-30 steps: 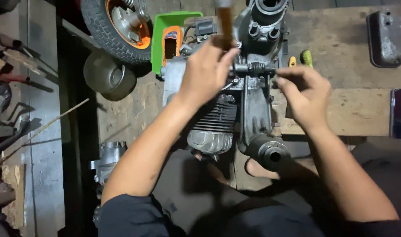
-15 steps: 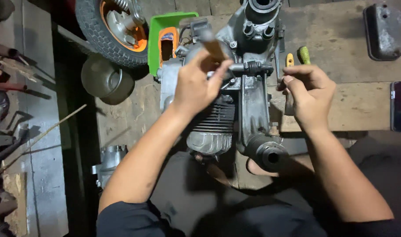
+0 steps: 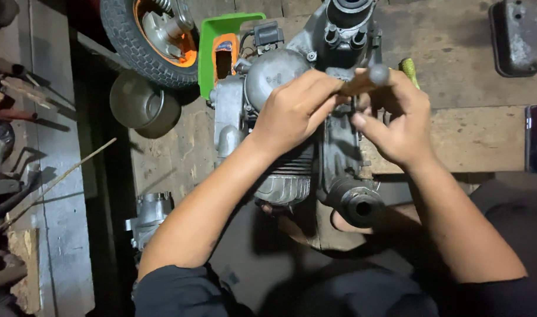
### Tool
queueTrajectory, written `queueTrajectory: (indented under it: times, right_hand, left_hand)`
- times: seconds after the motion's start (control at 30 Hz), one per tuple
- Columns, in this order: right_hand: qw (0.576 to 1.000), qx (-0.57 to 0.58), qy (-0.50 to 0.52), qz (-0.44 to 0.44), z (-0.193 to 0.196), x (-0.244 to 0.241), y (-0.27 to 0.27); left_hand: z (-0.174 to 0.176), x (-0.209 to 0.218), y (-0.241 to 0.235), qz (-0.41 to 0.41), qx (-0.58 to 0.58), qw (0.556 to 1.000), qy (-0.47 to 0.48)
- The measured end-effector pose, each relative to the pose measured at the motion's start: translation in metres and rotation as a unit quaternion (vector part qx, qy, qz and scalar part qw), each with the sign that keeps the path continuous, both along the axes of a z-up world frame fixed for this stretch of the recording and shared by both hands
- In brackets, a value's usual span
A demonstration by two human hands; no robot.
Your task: Repairing a motorcycle engine by prying a cover with a screwdriver and cleaning it with a brush
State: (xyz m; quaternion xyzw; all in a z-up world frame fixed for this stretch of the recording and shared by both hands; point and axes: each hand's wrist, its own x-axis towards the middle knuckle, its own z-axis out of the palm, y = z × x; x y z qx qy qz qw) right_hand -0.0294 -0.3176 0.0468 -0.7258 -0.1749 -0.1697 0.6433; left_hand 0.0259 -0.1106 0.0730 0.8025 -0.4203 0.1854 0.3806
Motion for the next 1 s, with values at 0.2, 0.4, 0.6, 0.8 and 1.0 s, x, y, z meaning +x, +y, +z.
queueTrajectory:
  times: [0.2,0.4,0.6,0.8,1.0]
  right_hand:
    - [0.973,-0.129,-0.118,-0.149,0.028,-0.011,-0.004]
    - [0.974,0.222,-0.014,0.042,0.020,0.013,-0.005]
    - [0.935,0.353,0.037,-0.010,0.020,0.010,-0.003]
    - [0.916,0.395,0.052,-0.039,0.011,0.010,-0.010]
    - [0.948,0.303,-0.080,-0.050,0.001,0.006,0.006]
  left_hand:
    - [-0.013,-0.001,-0.001,-0.069,0.033,0.996,0.045]
    - [0.019,0.022,0.036,0.016,-0.003,0.999,0.032]
    - [0.008,0.042,0.084,0.150,-0.076,0.982,0.090]
    - [-0.011,0.052,0.084,0.142,-0.028,0.984,0.109]
    - [-0.024,0.049,0.065,0.111,0.027,0.990,0.085]
